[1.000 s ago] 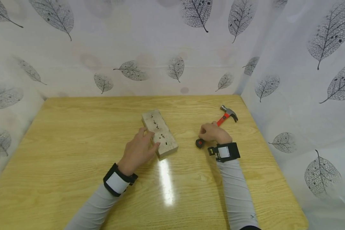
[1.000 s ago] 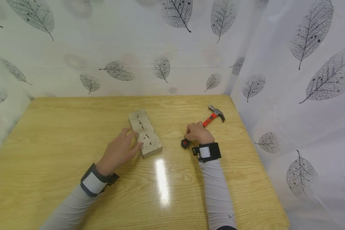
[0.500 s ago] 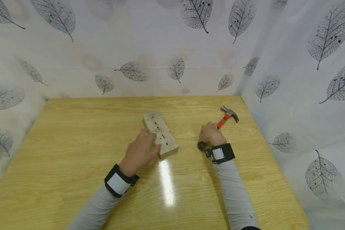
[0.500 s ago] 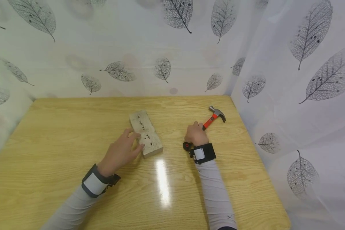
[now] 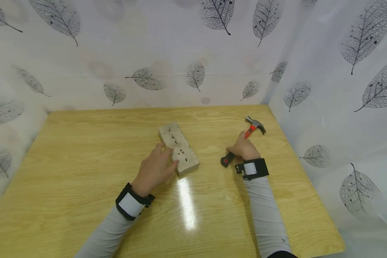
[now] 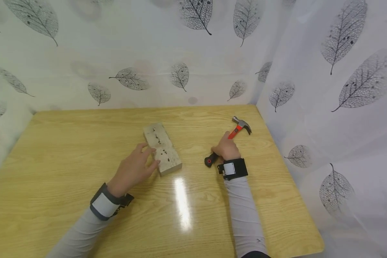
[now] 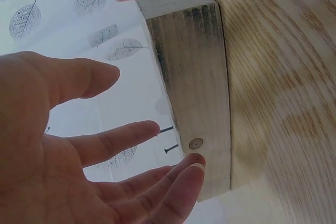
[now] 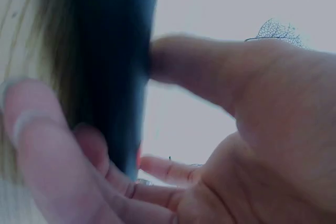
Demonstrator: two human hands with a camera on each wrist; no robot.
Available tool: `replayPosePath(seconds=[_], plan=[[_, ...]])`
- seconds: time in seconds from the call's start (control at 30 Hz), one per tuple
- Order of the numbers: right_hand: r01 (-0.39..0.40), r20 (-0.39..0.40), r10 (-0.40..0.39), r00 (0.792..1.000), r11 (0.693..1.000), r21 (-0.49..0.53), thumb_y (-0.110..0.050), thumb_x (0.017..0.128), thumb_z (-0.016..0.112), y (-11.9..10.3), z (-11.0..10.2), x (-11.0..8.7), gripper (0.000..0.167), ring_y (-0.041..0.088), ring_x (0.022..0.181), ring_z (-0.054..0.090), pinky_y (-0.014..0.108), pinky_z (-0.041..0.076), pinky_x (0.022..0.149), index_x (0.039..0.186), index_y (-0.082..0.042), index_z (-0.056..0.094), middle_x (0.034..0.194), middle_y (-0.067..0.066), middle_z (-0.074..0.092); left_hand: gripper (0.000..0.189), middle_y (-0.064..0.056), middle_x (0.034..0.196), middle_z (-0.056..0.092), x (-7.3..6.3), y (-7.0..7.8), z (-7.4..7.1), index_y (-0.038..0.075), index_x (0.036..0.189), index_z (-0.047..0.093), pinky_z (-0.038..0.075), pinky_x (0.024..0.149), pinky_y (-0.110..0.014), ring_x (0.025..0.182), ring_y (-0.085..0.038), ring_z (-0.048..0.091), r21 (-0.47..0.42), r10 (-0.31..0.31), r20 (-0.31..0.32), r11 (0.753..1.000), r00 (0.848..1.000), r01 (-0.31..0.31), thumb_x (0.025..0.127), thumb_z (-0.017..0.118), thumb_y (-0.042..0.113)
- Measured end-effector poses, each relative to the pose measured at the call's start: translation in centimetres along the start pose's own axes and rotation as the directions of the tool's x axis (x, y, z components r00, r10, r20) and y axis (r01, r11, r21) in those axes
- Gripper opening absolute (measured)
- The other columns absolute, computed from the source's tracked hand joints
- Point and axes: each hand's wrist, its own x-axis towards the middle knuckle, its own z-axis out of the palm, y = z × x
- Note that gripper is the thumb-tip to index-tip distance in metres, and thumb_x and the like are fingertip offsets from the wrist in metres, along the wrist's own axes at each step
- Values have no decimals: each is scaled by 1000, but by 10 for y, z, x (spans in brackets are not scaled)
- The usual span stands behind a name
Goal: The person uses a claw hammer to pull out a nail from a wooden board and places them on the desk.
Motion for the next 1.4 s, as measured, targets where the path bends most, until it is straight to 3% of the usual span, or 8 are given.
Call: replayPosePath(seconds=[0.27,0.4,0.53,0.67,0.83,1.1,1.27,1.4], plan=[[42,-13,-42,999,999,-13,-11,94,53,1,-3,1,51,22,50,63,29,49,46,138,-3,28,88,24,63,48,-27,150,43,0,0,0,8,136,63,52,54,-38,117,-41,62,-1,2,0,1000,1000,-2,98,65,37],[27,-58,-29,998,999,-34,-7,94,48,5,-7,5,69,30,66,62,35,49,54,150,1,10,103,30,59,47,-27,150,44,0,0,-2,9,136,64,48,51,-34,116,-41,63,-4,2,-4,1000,1000,-2,98,65,37],[-1,-83,0,997,1000,-11,-4,93,47,11,-12,8,80,36,80,58,37,48,60,152,8,-4,120,38,50,48,-27,150,44,1,-1,-3,9,137,63,50,53,-36,118,-42,61,-8,-2,-2,1000,1000,2,99,64,37],[-27,-86,28,996,1000,14,-10,97,43,19,-20,8,66,39,87,59,40,49,65,147,17,10,120,39,51,48,-27,152,42,1,-2,-4,10,138,62,50,54,-34,119,-41,61,-14,-2,6,1000,1000,2,99,63,38],[-82,-122,88,989,995,59,-23,100,46,36,-30,4,54,42,94,58,50,49,72,140,10,33,116,32,55,48,-24,154,41,1,-4,-5,13,140,61,43,45,-28,111,-37,65,-41,25,0,999,1000,-25,99,63,39],[-15,-332,32,943,998,54,-36,98,59,64,-40,9,41,24,57,52,35,40,46,102,4,61,72,11,56,49,-19,155,42,3,-11,-10,15,141,60,44,48,-27,112,-35,65,-61,79,11,995,997,-78,100,63,40],[75,-384,-48,922,996,56,-33,100,57,69,-47,9,38,19,48,44,32,34,41,95,3,68,59,3,48,47,-17,152,46,5,-15,-14,14,140,61,58,70,-44,128,-39,56,-77,112,-31,990,993,-114,101,62,40],[152,-424,-124,897,988,32,-30,100,57,61,-53,2,32,20,49,44,32,33,42,102,0,68,63,5,51,47,-18,148,50,1,-16,-18,10,138,61,50,98,-56,133,-39,49,-97,142,-77,984,987,-149,100,63,37]])
